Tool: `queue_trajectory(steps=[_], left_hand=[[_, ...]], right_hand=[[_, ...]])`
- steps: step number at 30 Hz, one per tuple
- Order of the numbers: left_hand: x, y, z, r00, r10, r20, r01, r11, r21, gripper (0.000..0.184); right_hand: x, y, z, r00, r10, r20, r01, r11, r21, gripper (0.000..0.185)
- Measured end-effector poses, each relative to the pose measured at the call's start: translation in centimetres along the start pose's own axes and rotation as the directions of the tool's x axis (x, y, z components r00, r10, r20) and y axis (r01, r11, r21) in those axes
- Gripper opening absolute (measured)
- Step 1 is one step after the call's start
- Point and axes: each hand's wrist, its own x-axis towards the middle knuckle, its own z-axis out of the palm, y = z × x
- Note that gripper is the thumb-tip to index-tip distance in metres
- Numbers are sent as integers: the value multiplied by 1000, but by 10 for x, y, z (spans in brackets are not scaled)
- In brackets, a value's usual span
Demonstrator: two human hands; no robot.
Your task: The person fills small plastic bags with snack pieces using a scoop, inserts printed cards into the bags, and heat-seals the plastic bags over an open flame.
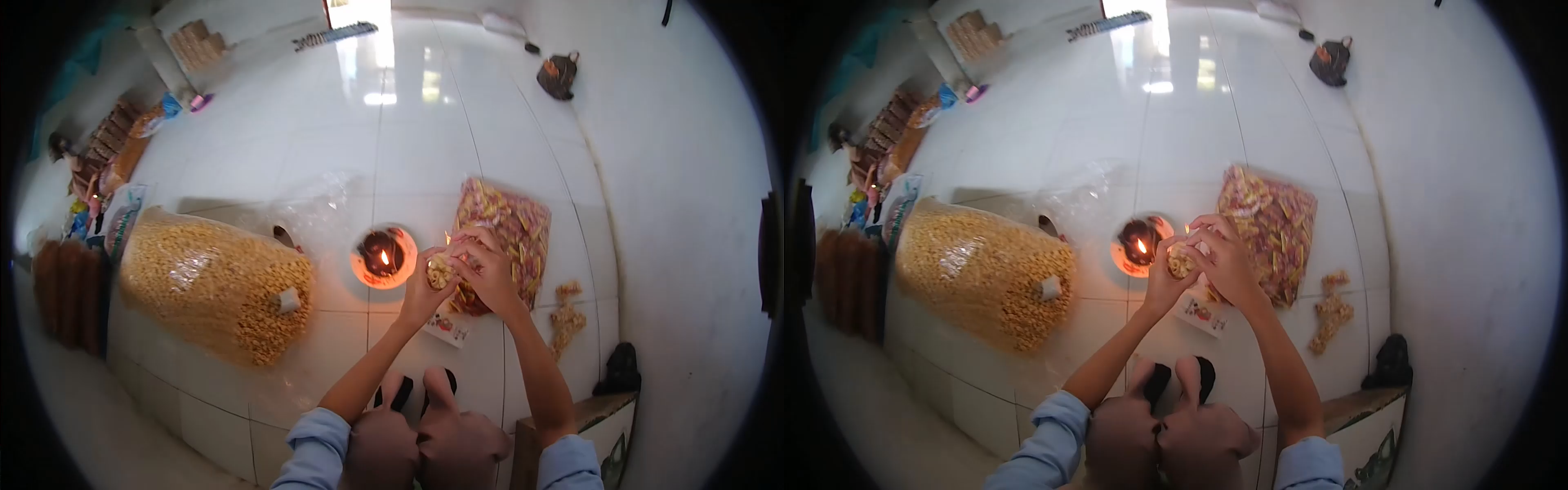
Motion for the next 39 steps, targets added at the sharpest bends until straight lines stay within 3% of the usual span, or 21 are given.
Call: queue_trajectory(steps=[1, 2, 4, 5, 6, 7, 8, 10, 11, 13, 16, 19, 21, 26, 28, 29, 31, 33, 35, 38, 39], left_hand=[[-5, -17, 5, 993, -111, 40, 114, 989, -93, 59], [-11, -40, 12, 1000, -27, 7, 27, 1000, 15, 57], [-22, -66, 14, 994, -96, 45, 95, 995, 25, 58], [-28, -78, 13, 988, -136, 70, 134, 990, 39, 58], [-34, -94, 12, 995, -79, 62, 77, 996, 45, 59], [-39, -108, 13, 993, -96, 68, 93, 995, 41, 59], [-46, -119, 13, 985, -160, 73, 163, 986, -43, 60], [-53, -131, 16, 970, -230, 80, 239, 963, -124, 62], [-56, -133, 17, 968, -234, 92, 244, 962, -124, 63], [-60, -135, 17, 964, -247, 103, 259, 958, -121, 64], [-60, -139, 20, 971, -205, 121, 210, 977, -34, 63], [-57, -147, 26, 976, -178, 123, 177, 984, 14, 64], [-54, -150, 31, 968, -189, 166, 204, 976, -80, 64], [-42, -142, 32, 971, -167, 169, 169, 986, 5, 65], [-38, -138, 32, 971, -155, 183, 152, 988, 31, 66], [-36, -135, 32, 970, -170, 175, 171, 985, 8, 66], [-34, -128, 31, 968, -186, 168, 191, 981, -15, 65], [-30, -121, 30, 979, -120, 163, 111, 992, 60, 66], [-30, -119, 31, 973, -159, 169, 157, 987, 24, 65], [-28, -116, 30, 971, -171, 168, 171, 985, 17, 65], [-27, -114, 28, 974, -147, 170, 141, 989, 45, 64]], right_hand=[[-9, 17, 4, 999, 34, 7, -34, 999, 3, 10], [-19, 36, 7, 991, 115, -70, -110, 991, 71, 9], [-46, 101, 17, 942, 220, -253, -173, 965, 197, 10], [-63, 130, 22, 938, 244, -246, -197, 960, 201, 10], [-81, 153, 26, 834, 517, -195, -481, 853, 204, 11], [-96, 172, 32, 655, 741, -148, -717, 671, 187, 13], [-115, 191, 43, 642, 753, -145, -730, 658, 184, 13], [-139, 216, 61, 772, 627, -104, -630, 776, -3, 14], [-145, 222, 65, 766, 636, -98, -639, 769, -3, 14], [-145, 224, 71, 943, 318, -99, -321, 784, -531, 16], [-136, 227, 73, 966, 226, -128, -247, 649, -719, 16], [-136, 238, 73, 965, 241, -102, -233, 612, -756, 15], [-135, 241, 68, 967, 240, -89, -230, 661, -715, 14], [-115, 217, 42, 983, 167, -77, -182, 825, -535, 10], [-98, 197, 22, 959, 242, -145, -276, 908, -315, 10], [-85, 178, 11, 960, 238, -146, -273, 909, -316, 10], [-55, 130, -10, 856, 498, -142, -488, 867, 96, 14], [-32, 92, -26, 852, 523, -36, -521, 852, 50, 16], [-19, 77, -29, 838, 541, 67, -542, 840, 0, 18], [-7, 76, -24, 869, 424, 254, -399, 905, -147, 14], [-7, 80, -20, 887, 324, 330, -274, 943, -188, 14]])
